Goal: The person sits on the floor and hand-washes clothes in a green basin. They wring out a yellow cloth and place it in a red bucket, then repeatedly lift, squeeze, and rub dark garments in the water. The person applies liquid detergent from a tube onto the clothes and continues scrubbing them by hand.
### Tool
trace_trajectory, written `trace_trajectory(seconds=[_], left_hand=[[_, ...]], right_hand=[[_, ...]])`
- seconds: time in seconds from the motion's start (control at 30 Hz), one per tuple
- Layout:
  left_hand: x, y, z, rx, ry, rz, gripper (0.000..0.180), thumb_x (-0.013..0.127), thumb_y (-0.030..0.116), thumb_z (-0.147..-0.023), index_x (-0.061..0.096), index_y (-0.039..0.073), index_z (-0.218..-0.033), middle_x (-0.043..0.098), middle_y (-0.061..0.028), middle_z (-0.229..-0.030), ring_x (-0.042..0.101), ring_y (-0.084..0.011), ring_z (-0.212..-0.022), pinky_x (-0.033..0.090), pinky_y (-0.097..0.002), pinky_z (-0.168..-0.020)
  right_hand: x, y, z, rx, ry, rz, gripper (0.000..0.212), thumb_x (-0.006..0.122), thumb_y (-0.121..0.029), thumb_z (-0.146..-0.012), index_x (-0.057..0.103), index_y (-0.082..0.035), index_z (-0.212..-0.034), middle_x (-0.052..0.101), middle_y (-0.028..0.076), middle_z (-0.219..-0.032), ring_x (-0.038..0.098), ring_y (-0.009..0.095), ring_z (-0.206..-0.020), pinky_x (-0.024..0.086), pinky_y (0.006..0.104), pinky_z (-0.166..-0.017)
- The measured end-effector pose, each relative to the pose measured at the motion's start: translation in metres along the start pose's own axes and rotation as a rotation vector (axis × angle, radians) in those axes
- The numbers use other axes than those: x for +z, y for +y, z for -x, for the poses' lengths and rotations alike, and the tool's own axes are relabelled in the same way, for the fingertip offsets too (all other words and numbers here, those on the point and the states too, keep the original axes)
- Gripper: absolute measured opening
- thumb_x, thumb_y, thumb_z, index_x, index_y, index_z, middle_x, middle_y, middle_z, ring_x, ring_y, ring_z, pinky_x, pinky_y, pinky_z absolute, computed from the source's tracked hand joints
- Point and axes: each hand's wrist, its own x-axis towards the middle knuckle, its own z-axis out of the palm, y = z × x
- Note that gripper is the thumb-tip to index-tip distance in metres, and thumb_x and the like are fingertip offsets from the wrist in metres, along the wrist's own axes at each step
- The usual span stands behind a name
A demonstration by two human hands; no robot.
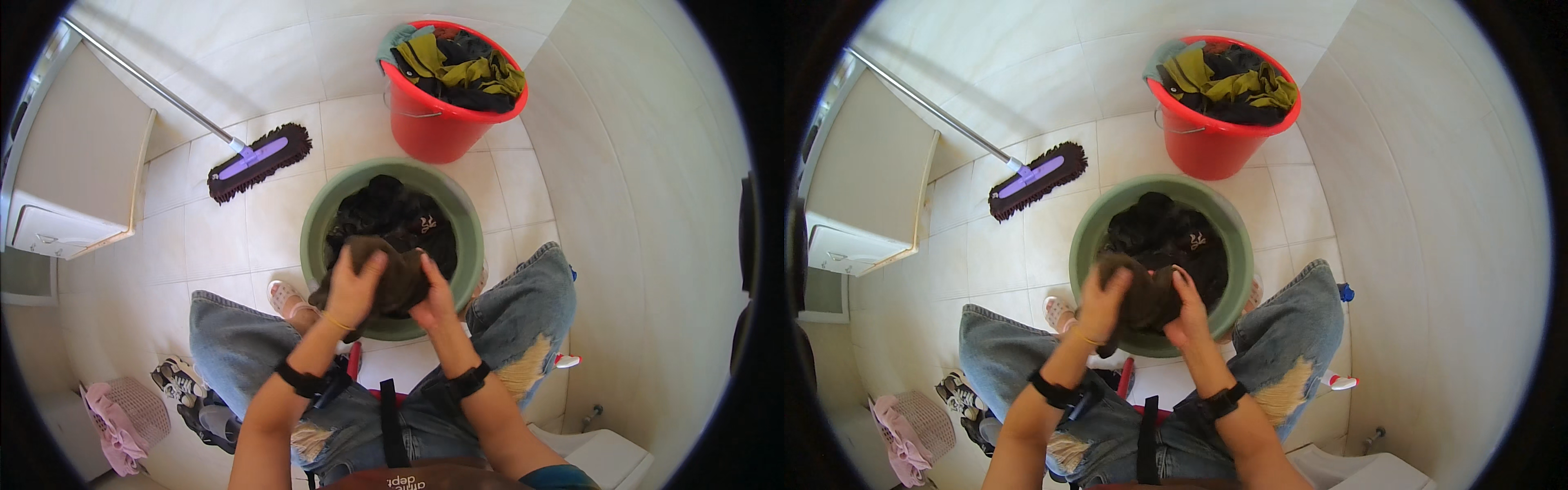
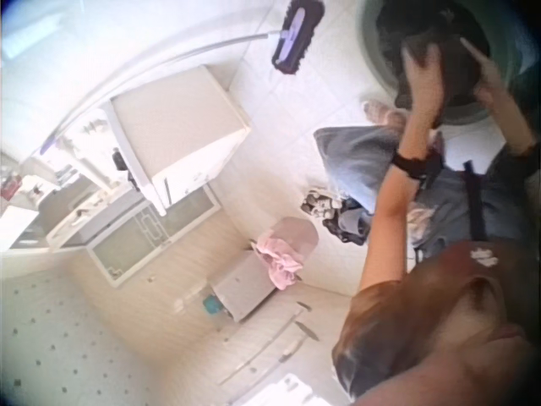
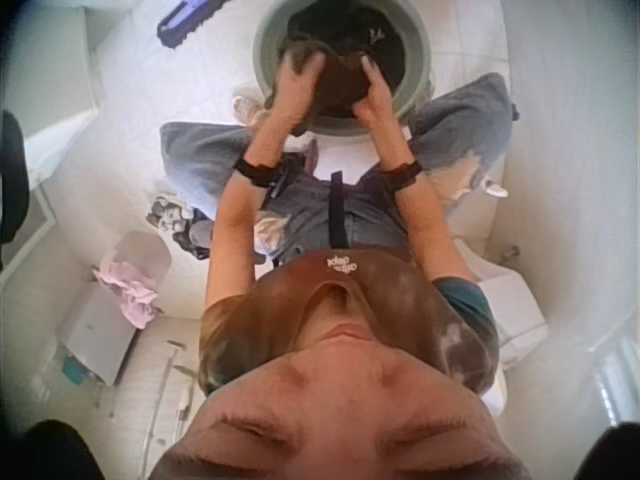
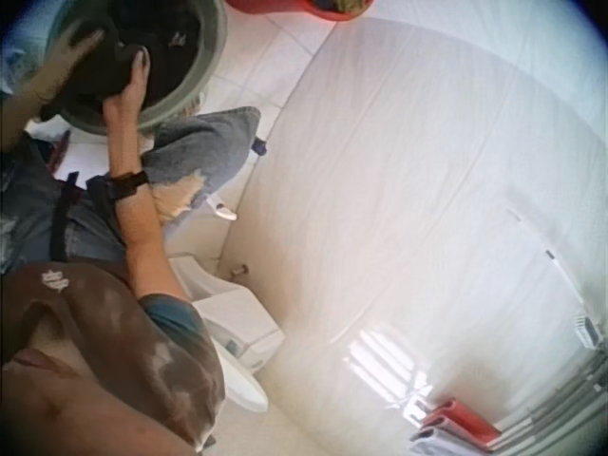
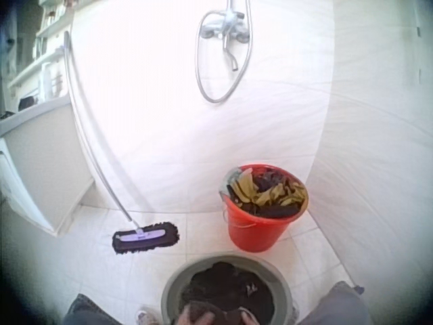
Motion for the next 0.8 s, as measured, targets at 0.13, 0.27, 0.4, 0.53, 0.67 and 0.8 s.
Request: trace_trajectory(seconds=[0.13, 0.27, 0.4, 0.53, 0.67, 0.8], left_hand=[[0.04, -0.037, 0.031, 0.248, -0.319, -0.865, 0.065, 0.067, 0.027, -0.072, 0.042, 0.011, -0.129, 0.037, -0.02, -0.129, 0.048, -0.0438, -0.103, 0.039, -0.0467, -0.091], [0.044, -0.055, -0.009, 0.158, 0.137, -0.905, 0.029, 0.06, 0.033, -0.076, 0.057, 0.005, -0.07, 0.059, -0.0167, -0.079, 0.057, -0.0371, -0.073, 0.045, -0.0451, -0.063], [0.042, -0.072, -0.024, 0.249, 0.185, -0.787, 0.026, 0.059, 0.027, -0.073, 0.058, 0.002, -0.066, 0.059, -0.0194, -0.072, 0.058, -0.0369, -0.07, 0.046, -0.0428, -0.063], [0.059, -0.094, 0.006, 0.445, 0.134, -0.762, 0.025, 0.064, 0.027, -0.068, 0.062, 0.003, -0.074, 0.06, -0.0183, -0.075, 0.059, -0.0358, -0.07, 0.048, -0.0391, -0.066], [0.042, -0.114, -0.02, 0.391, 0.284, -0.783, 0.032, 0.063, 0.032, -0.071, 0.063, 0.001, -0.078, 0.061, -0.0197, -0.08, 0.059, -0.0366, -0.077, 0.047, -0.0389, -0.071], [-0.023, -0.115, -0.062, 0.112, 0.241, -0.791, 0.035, 0.062, 0.031, -0.079, 0.062, -0.004, -0.084, 0.063, -0.0164, -0.077, 0.06, -0.0263, -0.073, 0.046, -0.0334, -0.069]], right_hand=[[-0.028, 0.033, -0.018, 0.208, -0.563, -0.382, 0.033, 0.045, -0.037, -0.092, 0.052, -0.012, -0.113, 0.06, 0.003, -0.097, 0.058, 0.015, -0.089, 0.049, 0.029, -0.071], [-0.027, 0.047, 0.004, 0.268, 0.244, -0.019, 0.033, 0.042, -0.036, -0.093, 0.054, -0.006, -0.102, 0.059, 0.005, -0.097, 0.058, 0.016, -0.087, 0.05, 0.0311, -0.069], [-0.034, 0.048, 0.007, 0.163, 0.32, 0.058, 0.026, 0.044, -0.027, -0.091, 0.054, -0.005, -0.101, 0.058, 0.005, -0.095, 0.057, 0.017, -0.085, 0.049, 0.031, -0.074], [-0.049, 0.037, -0.008, -0.197, -0.147, 0.25, 0.028, 0.05, -0.026, -0.087, 0.055, -0.003, -0.103, 0.057, 0.004, -0.092, 0.054, 0.017, -0.076, 0.046, 0.0291, -0.069], [-0.033, 0.029, -0.006, 0.136, 0.238, -0.13, 0.019, 0.055, -0.021, -0.083, 0.06, -0.003, -0.086, 0.059, 0.003, -0.079, 0.057, 0.016, -0.074, 0.047, 0.0288, -0.068], [-0.013, -0.003, 0.002, 0.21, 0.034, -0.051, 0.012, 0.06, -0.015, -0.078, 0.06, -0.005, -0.084, 0.059, 0.002, -0.079, 0.058, 0.015, -0.075, 0.047, 0.0279, -0.068]])
